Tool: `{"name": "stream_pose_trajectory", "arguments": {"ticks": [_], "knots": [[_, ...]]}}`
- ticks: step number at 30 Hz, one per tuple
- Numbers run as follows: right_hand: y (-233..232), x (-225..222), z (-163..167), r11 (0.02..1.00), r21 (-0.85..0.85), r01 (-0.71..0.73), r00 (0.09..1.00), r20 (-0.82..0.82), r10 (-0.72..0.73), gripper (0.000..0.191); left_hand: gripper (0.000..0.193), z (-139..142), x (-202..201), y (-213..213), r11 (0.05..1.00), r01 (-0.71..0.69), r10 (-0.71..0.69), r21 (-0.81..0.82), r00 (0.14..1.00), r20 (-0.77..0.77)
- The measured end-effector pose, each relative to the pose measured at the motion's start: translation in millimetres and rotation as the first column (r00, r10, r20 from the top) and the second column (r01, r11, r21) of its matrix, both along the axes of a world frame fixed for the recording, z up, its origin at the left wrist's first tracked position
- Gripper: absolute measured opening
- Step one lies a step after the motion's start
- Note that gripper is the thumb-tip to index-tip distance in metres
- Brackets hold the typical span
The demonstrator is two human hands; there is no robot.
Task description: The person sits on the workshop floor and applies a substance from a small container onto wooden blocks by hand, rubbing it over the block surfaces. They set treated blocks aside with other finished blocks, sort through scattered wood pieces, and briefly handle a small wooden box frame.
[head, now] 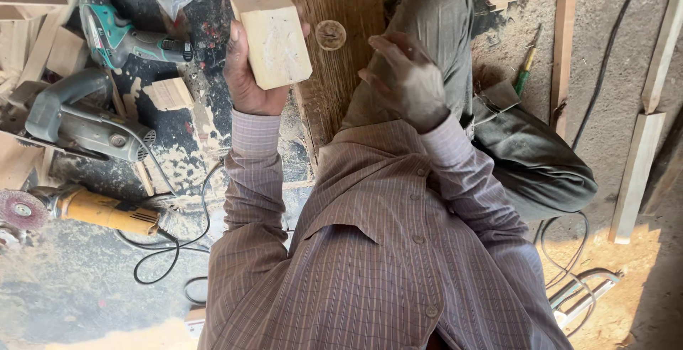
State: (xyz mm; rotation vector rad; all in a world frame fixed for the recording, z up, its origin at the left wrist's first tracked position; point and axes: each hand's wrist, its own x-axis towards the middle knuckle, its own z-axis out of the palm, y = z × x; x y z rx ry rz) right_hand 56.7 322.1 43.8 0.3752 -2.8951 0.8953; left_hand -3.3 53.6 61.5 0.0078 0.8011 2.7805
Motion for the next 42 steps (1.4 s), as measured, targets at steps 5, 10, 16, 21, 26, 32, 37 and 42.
{"name": "stream_pose_trajectory", "arguments": {"ticks": [5,10,16,21,26,32,37,42], "knots": [[-41.4,-41.5,-47.6,0.948,0.282,-0.15,0.983,0.142,0.113,0.066,0.074,-17.7,10.1,-24.4,0.998,-0.052,0.054,-0.025,0.996,0.076],[-54.9,-65.4,-78.7,0.791,0.514,-0.333,0.906,0.407,0.117,0.058,0.076,-31.4,11.3,-36.4,0.996,-0.084,0.085,-0.013,0.986,0.142],[-47.7,-69.9,-135.8,0.67,0.671,-0.318,0.947,0.195,0.254,0.067,0.078,-38.2,5.8,-43.3,0.995,-0.099,0.099,-0.009,0.979,0.181],[-51.7,-71.5,-165.6,0.727,0.65,-0.222,0.973,0.101,0.206,0.048,0.08,-41.8,6.4,-49.4,0.996,-0.092,0.088,0.01,0.977,0.196],[-58.7,-79.7,-144.9,0.542,0.733,-0.411,0.912,0.33,0.245,0.033,0.081,-48.2,5.7,-53.2,0.991,-0.13,0.123,0.014,0.961,0.246],[-66.7,-89.4,-123.5,0.545,0.699,-0.464,0.885,0.389,0.255,0.041,0.079,-52.7,8.7,-57.2,0.984,-0.176,0.169,0.007,0.953,0.252],[-63.8,-85.2,-136.3,0.585,0.696,-0.415,0.91,0.308,0.279,0.044,0.079,-54.2,9.6,-59.7,0.984,-0.18,0.17,0.01,0.944,0.282],[-60.5,-83.8,-151.6,0.601,0.676,-0.427,0.904,0.302,0.302,0.055,0.079,-53.2,10.0,-59.7,0.986,-0.169,0.167,-0.015,0.953,0.254]]}}
